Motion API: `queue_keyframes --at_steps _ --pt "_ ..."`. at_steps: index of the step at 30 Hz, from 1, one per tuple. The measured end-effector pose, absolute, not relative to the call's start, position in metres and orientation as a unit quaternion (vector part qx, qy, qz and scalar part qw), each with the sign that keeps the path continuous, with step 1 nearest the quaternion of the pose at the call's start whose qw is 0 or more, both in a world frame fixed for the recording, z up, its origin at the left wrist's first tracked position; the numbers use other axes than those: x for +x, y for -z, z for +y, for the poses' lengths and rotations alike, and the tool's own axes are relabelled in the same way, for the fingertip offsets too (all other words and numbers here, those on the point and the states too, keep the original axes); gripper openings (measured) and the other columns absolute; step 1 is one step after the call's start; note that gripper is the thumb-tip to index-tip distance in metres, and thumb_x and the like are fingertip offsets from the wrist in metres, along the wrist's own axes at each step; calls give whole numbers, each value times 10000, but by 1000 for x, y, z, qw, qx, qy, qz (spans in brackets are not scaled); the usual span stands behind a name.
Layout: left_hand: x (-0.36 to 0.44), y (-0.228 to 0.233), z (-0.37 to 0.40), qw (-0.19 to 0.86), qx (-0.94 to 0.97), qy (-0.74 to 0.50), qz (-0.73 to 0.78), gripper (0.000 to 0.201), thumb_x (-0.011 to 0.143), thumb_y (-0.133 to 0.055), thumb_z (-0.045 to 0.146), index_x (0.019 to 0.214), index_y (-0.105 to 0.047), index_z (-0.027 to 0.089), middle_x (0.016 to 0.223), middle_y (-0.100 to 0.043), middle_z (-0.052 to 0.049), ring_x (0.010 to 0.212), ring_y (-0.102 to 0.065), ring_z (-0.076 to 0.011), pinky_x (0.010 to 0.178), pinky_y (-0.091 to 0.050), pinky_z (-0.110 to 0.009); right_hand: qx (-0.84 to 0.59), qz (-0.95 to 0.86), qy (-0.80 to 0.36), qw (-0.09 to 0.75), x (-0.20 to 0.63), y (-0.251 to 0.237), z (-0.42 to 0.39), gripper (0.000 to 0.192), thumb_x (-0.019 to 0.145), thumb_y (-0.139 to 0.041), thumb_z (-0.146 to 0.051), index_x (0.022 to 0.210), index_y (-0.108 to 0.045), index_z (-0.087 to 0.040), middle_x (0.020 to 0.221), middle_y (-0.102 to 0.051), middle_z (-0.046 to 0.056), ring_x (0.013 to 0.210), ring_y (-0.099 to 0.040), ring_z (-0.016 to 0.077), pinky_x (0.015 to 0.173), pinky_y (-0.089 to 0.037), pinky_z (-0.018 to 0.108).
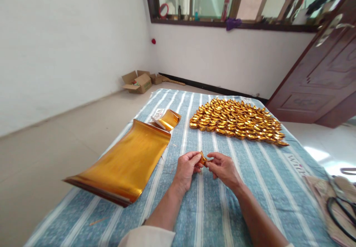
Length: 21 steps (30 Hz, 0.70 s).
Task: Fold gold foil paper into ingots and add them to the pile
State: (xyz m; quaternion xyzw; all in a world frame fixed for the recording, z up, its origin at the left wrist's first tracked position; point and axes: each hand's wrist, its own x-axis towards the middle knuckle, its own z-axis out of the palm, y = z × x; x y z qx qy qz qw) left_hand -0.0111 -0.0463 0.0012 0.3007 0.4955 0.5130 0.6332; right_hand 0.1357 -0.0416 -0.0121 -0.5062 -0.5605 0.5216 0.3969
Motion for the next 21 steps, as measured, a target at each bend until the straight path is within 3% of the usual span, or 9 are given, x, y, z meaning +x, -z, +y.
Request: queue_keyframes --at_steps 7,13,17,21 --pt "-12 0 -45 627 295 -518 501 279 676 -725 318 848 -696 101 652 -659 -39 499 -541 -73 442 -421 -155 -517 -602 -479 374 133 11 -37 358 740 -632 -375 1005 -610 -135 536 -543 -57 404 -449 80 377 -349 200" --pt "-15 2 -44 622 295 -525 501 283 694 -721 325 867 -695 103 717 -690 -66 527 -564 -81 448 -427 -152 -525 -613 -478 346 137 4 -32 515 692 -682 -367 1127 -567 -117 506 -451 -98 406 -447 86 366 -358 197" --pt "-16 3 -44 620 294 -525 504 299 693 -723 318 899 -692 104 743 -700 -78 548 -586 -96 454 -438 -159 -499 -627 -518 298 139 4 -26 351 717 -646 -356 984 -626 -129 511 -494 -76 376 -453 82 352 -359 197" --pt "-17 3 -44 611 324 -511 510 302 710 -700 319 920 -691 102 755 -697 -81 584 -606 -116 449 -439 -163 -464 -619 -555 307 138 6 -21 241 718 -623 -321 885 -644 -149 618 -582 -36 431 -472 80 386 -407 202"
